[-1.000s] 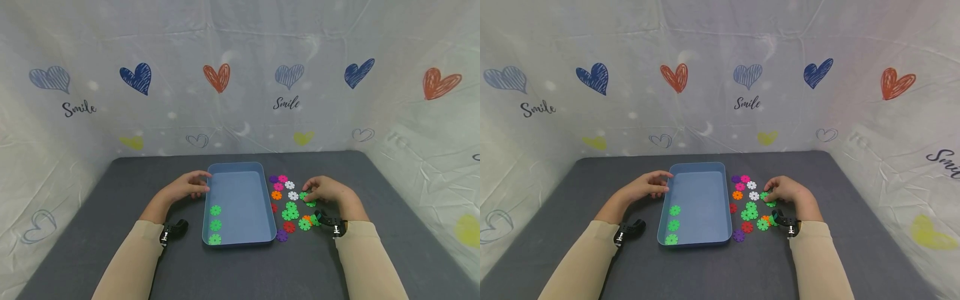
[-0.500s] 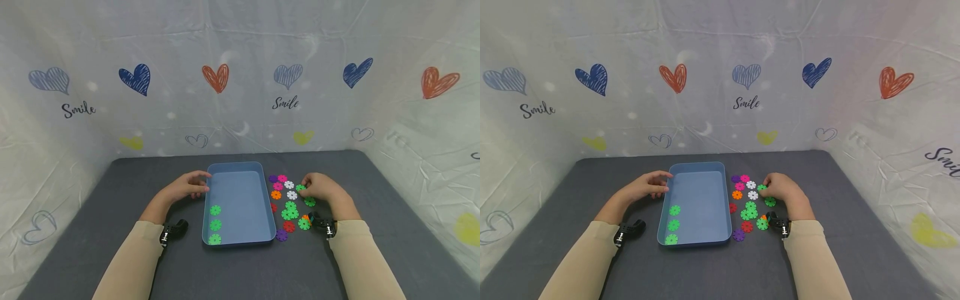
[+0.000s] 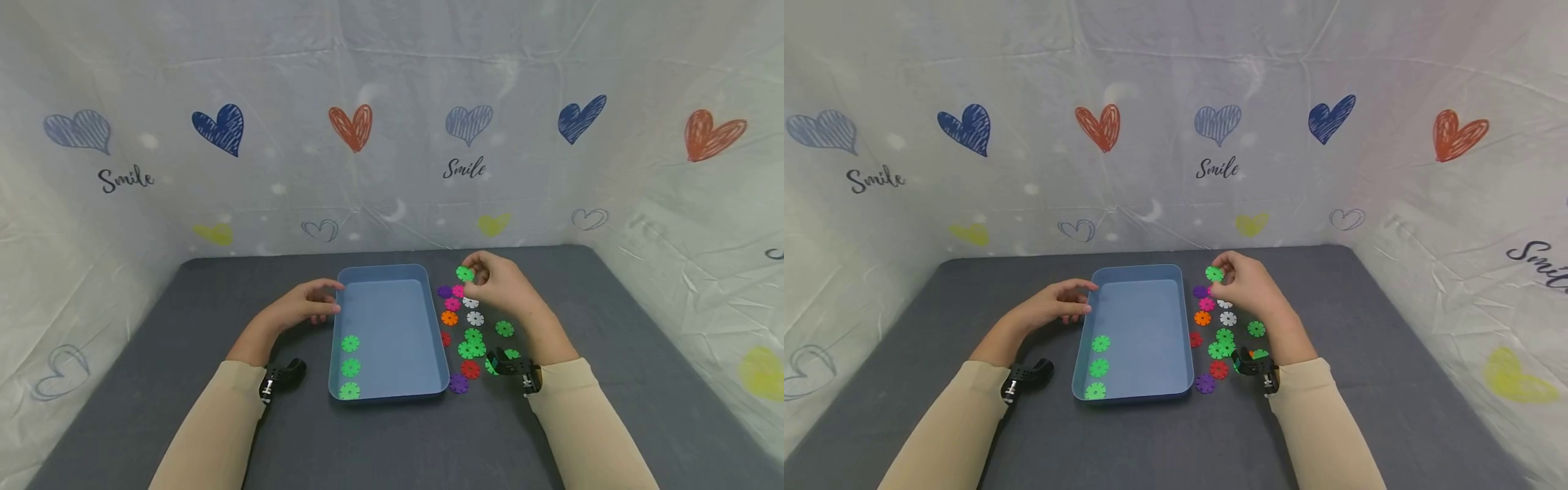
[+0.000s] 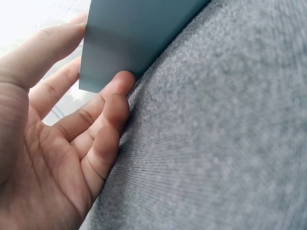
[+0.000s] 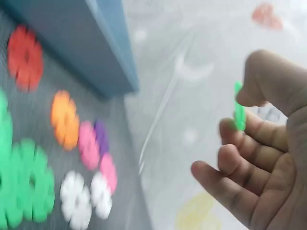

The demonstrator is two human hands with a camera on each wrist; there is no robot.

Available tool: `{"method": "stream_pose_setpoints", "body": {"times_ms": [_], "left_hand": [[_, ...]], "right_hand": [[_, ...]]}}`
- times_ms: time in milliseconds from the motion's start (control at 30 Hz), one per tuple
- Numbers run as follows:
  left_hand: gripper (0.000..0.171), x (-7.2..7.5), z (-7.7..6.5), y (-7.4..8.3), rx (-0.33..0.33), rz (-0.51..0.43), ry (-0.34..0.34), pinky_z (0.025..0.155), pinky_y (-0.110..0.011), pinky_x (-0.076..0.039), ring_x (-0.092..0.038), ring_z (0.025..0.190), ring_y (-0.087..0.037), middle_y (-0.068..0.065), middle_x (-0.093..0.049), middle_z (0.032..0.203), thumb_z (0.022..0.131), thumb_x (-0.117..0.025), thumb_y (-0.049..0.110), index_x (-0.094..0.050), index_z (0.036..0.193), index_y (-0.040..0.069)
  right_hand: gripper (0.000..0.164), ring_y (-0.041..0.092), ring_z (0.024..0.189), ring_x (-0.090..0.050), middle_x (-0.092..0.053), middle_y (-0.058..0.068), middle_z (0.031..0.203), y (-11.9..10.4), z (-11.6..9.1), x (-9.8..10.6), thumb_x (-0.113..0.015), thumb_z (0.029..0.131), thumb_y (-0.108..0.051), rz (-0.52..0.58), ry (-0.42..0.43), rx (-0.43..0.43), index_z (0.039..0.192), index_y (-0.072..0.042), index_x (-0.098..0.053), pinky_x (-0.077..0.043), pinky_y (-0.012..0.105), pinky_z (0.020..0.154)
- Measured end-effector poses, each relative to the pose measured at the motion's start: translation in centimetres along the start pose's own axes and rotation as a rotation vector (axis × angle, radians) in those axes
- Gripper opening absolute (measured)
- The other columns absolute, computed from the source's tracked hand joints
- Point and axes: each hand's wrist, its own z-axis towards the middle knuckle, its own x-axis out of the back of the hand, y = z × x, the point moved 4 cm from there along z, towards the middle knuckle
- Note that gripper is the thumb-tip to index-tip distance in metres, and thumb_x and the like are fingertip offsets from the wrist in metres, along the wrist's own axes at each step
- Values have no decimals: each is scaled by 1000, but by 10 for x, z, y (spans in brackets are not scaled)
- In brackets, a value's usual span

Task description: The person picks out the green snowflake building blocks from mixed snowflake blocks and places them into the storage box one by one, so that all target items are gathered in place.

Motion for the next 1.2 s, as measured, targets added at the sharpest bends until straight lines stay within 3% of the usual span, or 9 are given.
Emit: {"method": "stream_pose_setpoints", "body": {"times_ms": [333, 567, 900, 1067, 1200], "left_hand": [[55, 1, -4, -1, -10, 5, 17, 71, -40, -49, -60, 82, -27, -15, -66, 110, 97, -74, 20, -53, 145, 5], [55, 2, -4, -3, 0, 0, 20, 71, -40, -49, -61, 82, -28, -15, -66, 110, 97, -75, 21, -53, 145, 6], [56, 0, -2, -4, 14, 3, 6, 69, -40, -49, -60, 82, -27, -13, -67, 110, 98, -73, 22, -51, 147, 5], [57, 0, -1, -1, 8, 4, 0, 69, -40, -49, -60, 81, -27, -14, -67, 111, 97, -74, 23, -52, 147, 6], [57, 0, -2, 0, 8, 1, -1, 68, -39, -49, -60, 81, -26, -14, -67, 112, 97, -74, 23, -51, 147, 5]], "right_hand": [[39, 27, 85, -55, -63, 11, 103, -63, 6, -20, -69, 86, -4, 260, 16, 81, 125, -3, -63, -47, 39, 75], [43, 26, 87, -62, -65, 11, 103, -87, 12, -51, -71, 90, -6, 358, -63, 78, 133, -5, -64, -49, 38, 73], [39, 24, 93, -71, -75, 4, 95, -117, 12, -114, -78, 91, -9, 361, -64, -65, 129, -5, -70, -55, 41, 81], [35, 18, 87, -70, -75, 3, 91, -114, 14, -143, -76, 93, -8, 328, -91, -74, 127, -1, -70, -53, 34, 76], [31, 21, 86, -72, -75, 4, 88, -109, 17, -157, -72, 95, -4, 311, -114, -64, 126, 2, -70, -53, 33, 74]]}}
